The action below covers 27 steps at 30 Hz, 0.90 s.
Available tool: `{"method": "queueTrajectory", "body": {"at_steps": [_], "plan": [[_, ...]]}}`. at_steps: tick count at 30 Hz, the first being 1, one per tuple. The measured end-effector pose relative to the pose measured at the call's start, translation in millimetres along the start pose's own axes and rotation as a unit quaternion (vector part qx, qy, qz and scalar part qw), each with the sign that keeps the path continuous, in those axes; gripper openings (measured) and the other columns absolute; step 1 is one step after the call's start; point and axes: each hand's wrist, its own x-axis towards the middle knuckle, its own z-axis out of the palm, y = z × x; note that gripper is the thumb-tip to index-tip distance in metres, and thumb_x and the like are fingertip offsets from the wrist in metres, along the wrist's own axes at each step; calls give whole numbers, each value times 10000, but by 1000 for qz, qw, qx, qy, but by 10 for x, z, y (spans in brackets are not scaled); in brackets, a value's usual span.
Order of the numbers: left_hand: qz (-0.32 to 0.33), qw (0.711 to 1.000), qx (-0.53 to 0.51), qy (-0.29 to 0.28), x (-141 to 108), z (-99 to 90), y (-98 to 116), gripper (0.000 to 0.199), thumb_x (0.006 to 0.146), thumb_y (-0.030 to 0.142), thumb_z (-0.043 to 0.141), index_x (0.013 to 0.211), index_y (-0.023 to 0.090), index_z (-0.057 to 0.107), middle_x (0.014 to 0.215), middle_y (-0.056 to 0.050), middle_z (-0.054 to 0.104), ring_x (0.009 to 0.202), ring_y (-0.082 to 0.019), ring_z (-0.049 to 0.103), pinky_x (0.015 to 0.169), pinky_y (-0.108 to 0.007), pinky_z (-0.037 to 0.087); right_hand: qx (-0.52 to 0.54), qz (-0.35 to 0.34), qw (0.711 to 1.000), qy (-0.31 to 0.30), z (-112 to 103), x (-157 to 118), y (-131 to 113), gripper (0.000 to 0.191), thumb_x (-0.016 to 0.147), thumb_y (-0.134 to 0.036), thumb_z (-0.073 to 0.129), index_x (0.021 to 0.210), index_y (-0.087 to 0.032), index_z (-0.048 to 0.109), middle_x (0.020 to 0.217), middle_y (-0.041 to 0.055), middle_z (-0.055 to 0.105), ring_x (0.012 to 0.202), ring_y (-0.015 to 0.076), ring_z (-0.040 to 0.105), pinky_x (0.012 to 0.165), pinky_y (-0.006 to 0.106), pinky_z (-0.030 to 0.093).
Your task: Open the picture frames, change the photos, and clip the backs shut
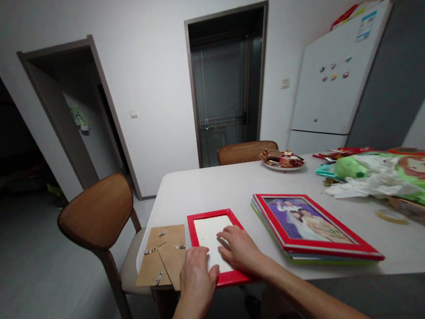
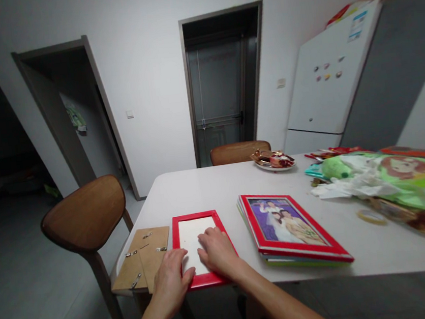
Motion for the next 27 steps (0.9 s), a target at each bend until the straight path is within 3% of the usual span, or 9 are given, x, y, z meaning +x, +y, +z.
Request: {"method": "queueTrajectory", "body": {"at_steps": [3,6,11,15,18,21,24,27], "plan": [[18,1000,-7,-6,-20,-37,-26,347,682,174,477,1026,154,523,1059,-108,565,1019,-231,488,866,-381,393,-10,-15,1000,-17,-20,-31,-34,247,764,-307,439,848,-171,628,909,86,552,863,195,465,745,292,325],[38,999,-4,1,-111,-171,-262,410,701,190,463,1110,156,472,1178,-111,502,1113,-220,422,946,-400,319,13,-27,1000,-5,-47,-31,-100,260,778,-299,422,864,-163,626,914,95,558,866,191,463,748,292,322],[-72,994,82,-8,-277,-510,-925,574,611,265,566,1153,133,433,1275,-149,399,1191,-266,331,973,-444,261,86,-102,991,11,-16,-61,-510,290,769,-347,440,975,-204,586,923,69,569,871,183,461,750,291,323],[-111,990,84,-21,-320,-624,-1184,590,545,257,603,1111,152,474,1265,-127,420,1202,-280,309,973,-419,277,81,-153,985,-19,107,-79,-955,382,704,-493,474,921,-198,581,883,75,574,846,213,462,750,342,319],[-99,992,74,9,-308,-618,-1224,470,542,211,580,1006,151,543,1202,-112,491,1145,-277,398,954,-392,322,59,-139,988,-15,213,-42,-1143,511,615,-572,521,932,-174,561,920,108,555,881,256,444,771,400,304],[-93,993,66,25,-288,-610,-1221,389,540,174,566,929,166,570,1109,-87,567,1058,-260,492,924,-386,364,84,-103,991,-11,250,14,-1174,481,592,-419,594,1010,-189,531,948,103,535,883,249,445,753,385,323],[-94,994,52,37,-276,-625,-1126,386,542,179,580,928,175,570,1086,-82,584,1020,-252,524,902,-382,393,149,-88,985,-1,159,19,-1086,503,571,-291,603,1062,-221,515,958,81,525,878,226,447,733,343,349],[-54,995,27,75,-258,-620,-883,390,582,208,584,968,165,564,1146,-104,544,1039,-247,511,904,-377,400,188,-87,978,31,-40,-58,-889,436,580,-251,581,1014,-223,555,961,70,521,890,210,442,743,318,359]]}}
